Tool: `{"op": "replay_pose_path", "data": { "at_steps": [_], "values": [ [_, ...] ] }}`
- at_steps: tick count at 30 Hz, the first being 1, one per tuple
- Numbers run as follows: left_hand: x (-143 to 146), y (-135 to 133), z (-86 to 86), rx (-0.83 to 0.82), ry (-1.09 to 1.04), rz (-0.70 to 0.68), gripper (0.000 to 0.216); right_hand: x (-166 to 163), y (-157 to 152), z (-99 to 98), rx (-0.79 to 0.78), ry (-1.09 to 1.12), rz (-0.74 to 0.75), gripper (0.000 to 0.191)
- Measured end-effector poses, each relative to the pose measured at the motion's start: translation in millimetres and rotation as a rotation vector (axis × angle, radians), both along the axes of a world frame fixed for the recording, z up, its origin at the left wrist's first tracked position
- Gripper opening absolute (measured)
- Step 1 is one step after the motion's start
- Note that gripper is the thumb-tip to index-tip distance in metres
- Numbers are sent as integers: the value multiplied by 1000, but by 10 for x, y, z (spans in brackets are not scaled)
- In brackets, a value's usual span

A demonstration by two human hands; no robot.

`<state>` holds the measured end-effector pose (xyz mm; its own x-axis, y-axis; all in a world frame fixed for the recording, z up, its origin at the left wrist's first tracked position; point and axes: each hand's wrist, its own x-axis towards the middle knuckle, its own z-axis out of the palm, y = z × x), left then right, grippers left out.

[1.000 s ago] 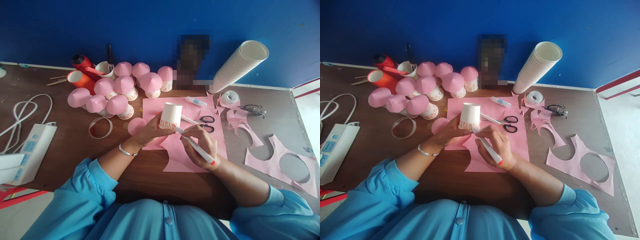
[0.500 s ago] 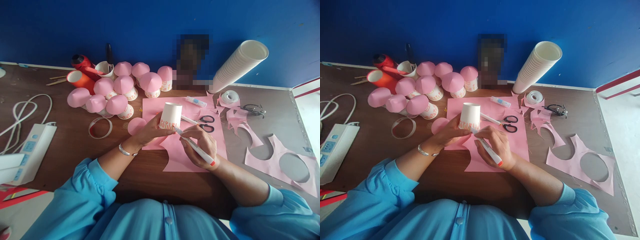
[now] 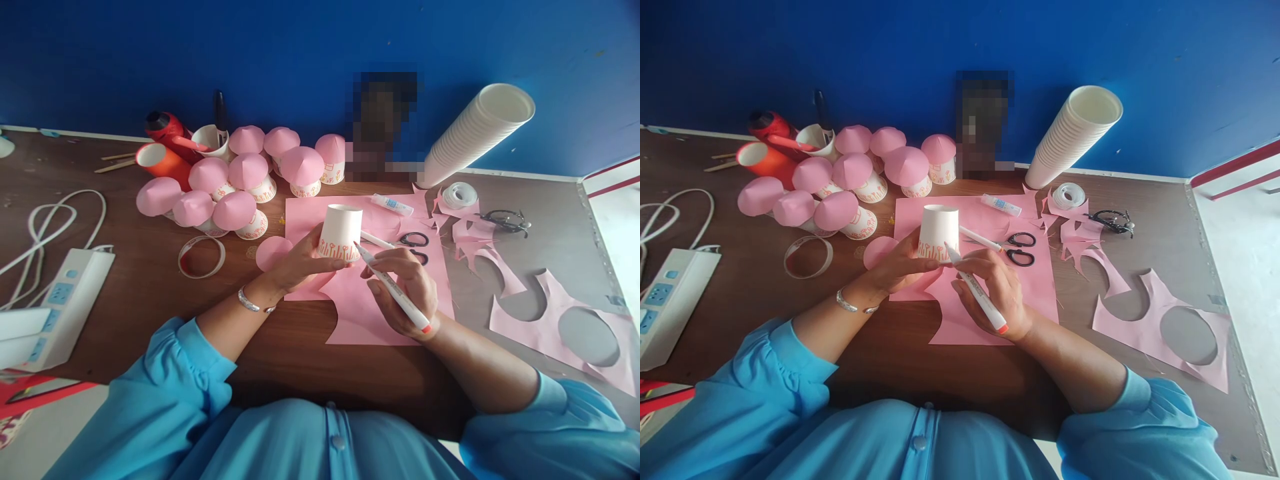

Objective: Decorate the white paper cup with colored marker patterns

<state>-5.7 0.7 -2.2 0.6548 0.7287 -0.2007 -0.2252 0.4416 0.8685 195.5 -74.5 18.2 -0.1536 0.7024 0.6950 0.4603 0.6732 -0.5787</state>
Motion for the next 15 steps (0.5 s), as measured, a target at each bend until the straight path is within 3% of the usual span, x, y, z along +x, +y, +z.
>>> {"op": "replay_pose_path", "data": {
  "at_steps": [15],
  "values": [
    [106,-15,205,-34,-192,-68,30,-10,-15,-93,-61,81,14,29]
  ]
}}
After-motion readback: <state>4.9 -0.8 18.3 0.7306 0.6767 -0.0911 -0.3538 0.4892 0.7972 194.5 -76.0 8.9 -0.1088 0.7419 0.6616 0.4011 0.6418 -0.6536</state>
